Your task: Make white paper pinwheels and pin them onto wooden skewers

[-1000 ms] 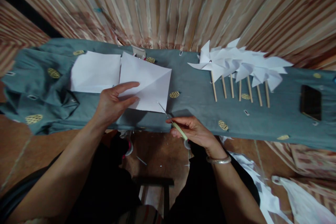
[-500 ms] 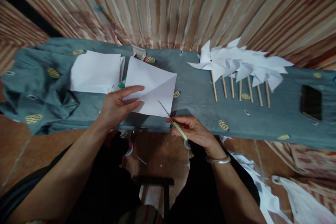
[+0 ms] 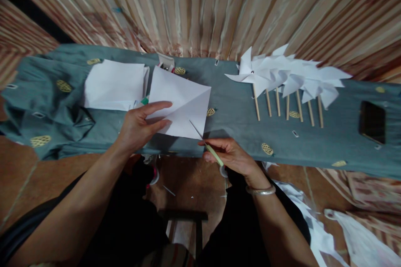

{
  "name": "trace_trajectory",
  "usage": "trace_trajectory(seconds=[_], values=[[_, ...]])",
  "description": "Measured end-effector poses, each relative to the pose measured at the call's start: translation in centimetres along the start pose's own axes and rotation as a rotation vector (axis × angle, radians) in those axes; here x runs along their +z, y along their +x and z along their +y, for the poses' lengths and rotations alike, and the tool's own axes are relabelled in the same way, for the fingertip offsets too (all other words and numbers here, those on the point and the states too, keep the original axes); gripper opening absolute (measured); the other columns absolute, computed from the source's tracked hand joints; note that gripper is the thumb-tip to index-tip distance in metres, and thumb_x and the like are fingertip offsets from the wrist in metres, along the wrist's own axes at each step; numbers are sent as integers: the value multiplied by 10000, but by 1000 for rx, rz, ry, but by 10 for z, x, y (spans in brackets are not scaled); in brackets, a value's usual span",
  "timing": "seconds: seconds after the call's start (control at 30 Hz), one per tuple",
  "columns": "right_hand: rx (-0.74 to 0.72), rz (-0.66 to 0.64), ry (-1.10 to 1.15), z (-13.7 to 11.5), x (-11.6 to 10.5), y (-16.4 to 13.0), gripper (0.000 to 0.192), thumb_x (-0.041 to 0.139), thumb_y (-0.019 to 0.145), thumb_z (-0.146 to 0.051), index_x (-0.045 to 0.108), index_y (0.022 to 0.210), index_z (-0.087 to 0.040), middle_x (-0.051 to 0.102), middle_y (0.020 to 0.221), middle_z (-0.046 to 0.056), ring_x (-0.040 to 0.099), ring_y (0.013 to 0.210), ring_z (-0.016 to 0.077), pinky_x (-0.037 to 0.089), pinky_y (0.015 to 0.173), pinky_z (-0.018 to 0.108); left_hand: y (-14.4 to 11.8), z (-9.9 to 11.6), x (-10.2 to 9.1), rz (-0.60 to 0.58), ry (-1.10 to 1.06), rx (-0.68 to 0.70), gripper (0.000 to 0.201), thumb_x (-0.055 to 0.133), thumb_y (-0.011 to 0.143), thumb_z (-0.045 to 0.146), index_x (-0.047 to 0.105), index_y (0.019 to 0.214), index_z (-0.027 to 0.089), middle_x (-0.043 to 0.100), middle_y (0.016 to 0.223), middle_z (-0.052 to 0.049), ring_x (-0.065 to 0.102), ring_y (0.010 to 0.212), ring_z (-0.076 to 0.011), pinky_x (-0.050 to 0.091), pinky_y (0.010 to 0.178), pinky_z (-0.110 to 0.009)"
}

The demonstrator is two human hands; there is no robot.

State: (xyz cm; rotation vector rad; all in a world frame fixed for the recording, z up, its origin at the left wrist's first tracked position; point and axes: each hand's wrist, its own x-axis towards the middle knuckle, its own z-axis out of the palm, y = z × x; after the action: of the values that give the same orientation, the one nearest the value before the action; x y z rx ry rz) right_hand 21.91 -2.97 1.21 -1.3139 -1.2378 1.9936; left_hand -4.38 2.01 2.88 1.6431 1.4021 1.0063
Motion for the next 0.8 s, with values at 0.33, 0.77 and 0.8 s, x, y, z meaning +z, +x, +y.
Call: trace_trajectory(seconds=[0.33,0.77,0.8], values=[[-56,-28,-14,0,0,3,439,833,688,-443,704,994,-156,628,722,-20,530,605,64,423,533,182,-4,4,4,-40,-76,-32,395,719,727,182,719,1122,178,715,1209,-69,651,1126,-221,490,1036,-379],[-14,6,41,7,-4,4,596,875,621,-432,632,1113,-200,656,703,-31,593,602,94,436,529,197,-5,3,4,-24,-68,-25,392,726,726,175,722,1118,197,718,1199,-60,653,1117,-215,501,1024,-385],[-15,9,37,7,-3,4,591,874,622,-432,633,1110,-201,660,703,-29,593,602,92,434,529,194,-5,4,3,-26,-73,-27,393,726,726,175,721,1119,193,716,1204,-63,653,1118,-215,506,1017,-382]])
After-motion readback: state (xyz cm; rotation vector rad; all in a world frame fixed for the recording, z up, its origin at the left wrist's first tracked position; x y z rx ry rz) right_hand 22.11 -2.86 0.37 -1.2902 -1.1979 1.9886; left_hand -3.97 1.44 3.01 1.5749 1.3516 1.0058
